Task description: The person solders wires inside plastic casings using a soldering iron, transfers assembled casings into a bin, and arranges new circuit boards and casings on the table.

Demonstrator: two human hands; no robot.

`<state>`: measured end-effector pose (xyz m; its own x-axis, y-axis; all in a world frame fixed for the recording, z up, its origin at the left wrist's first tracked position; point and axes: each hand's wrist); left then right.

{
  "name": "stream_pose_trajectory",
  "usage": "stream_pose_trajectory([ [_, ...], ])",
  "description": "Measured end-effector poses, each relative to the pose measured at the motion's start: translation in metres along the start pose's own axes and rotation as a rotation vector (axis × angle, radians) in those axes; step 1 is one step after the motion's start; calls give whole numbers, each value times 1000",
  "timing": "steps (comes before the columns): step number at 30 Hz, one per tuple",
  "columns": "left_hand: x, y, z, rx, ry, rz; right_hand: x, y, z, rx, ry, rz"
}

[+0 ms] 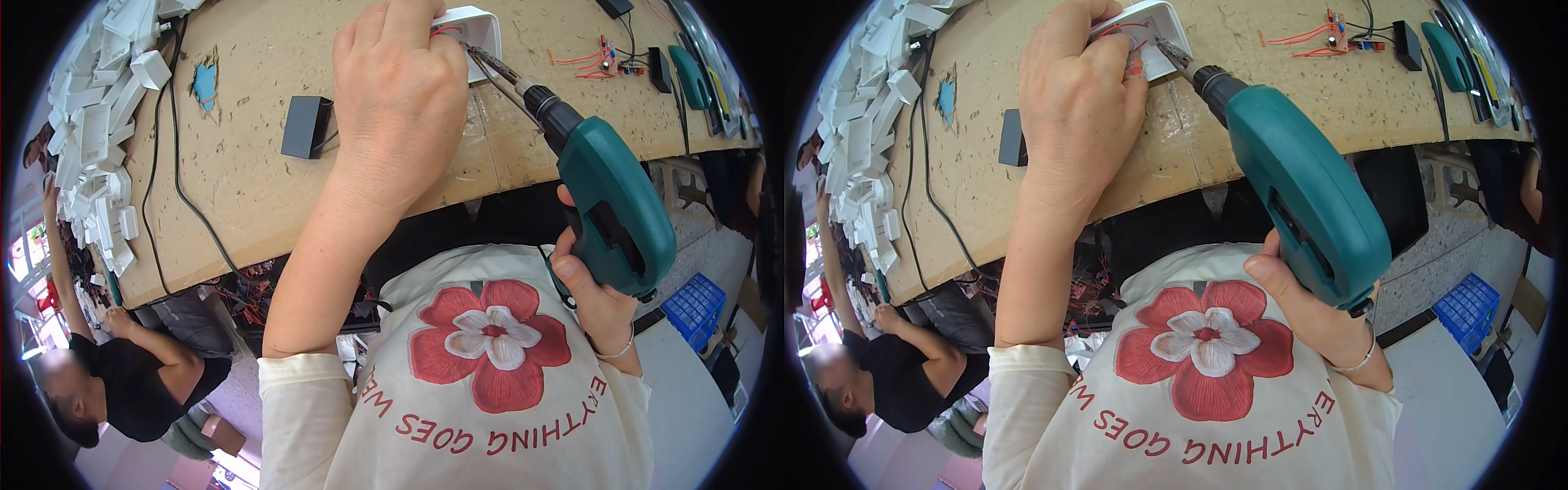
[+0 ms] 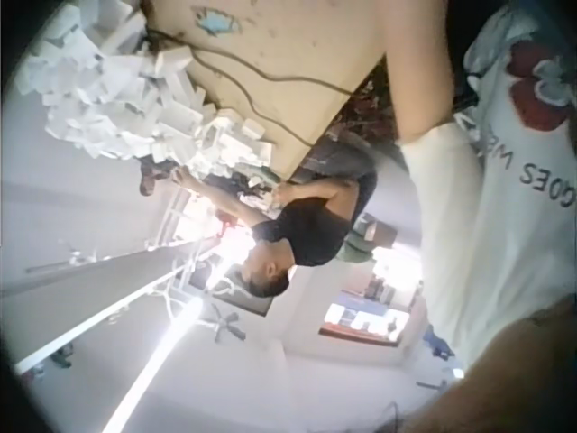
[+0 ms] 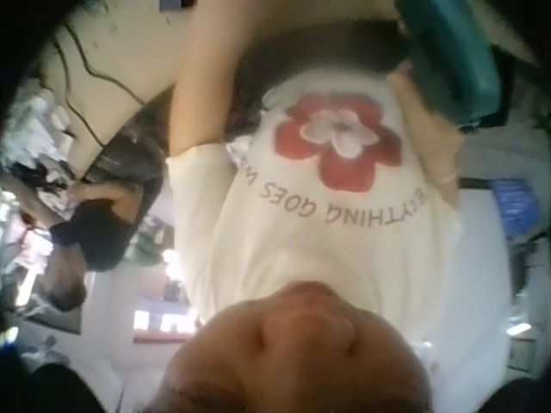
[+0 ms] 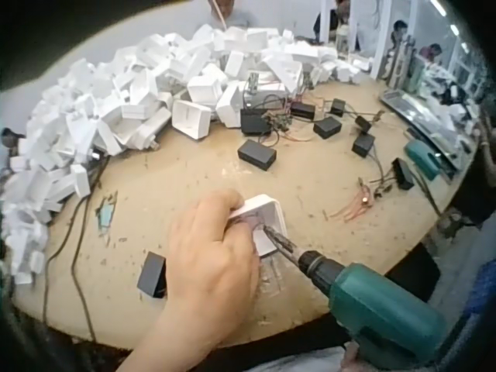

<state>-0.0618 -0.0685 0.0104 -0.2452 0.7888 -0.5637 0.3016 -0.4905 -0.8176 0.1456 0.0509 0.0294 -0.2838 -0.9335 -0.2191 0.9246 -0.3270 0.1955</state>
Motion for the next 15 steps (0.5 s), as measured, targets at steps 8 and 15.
stream_pose_trajectory([
  [8,32,15,22,136,155,-347,-1,1,0,6,-22,30],
  [15,-13,-10,-8,-170,-185,424,-5,7,1,86,-80,9],
])
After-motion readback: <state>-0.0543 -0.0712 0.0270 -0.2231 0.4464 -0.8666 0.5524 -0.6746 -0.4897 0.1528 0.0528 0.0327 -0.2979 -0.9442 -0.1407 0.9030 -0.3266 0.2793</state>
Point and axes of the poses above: each hand's wrist, its own y-axis away from the middle knuckle, its own x-axis out of the palm, z = x × y, and after that the axes turned 1 degree about -y, right-handed
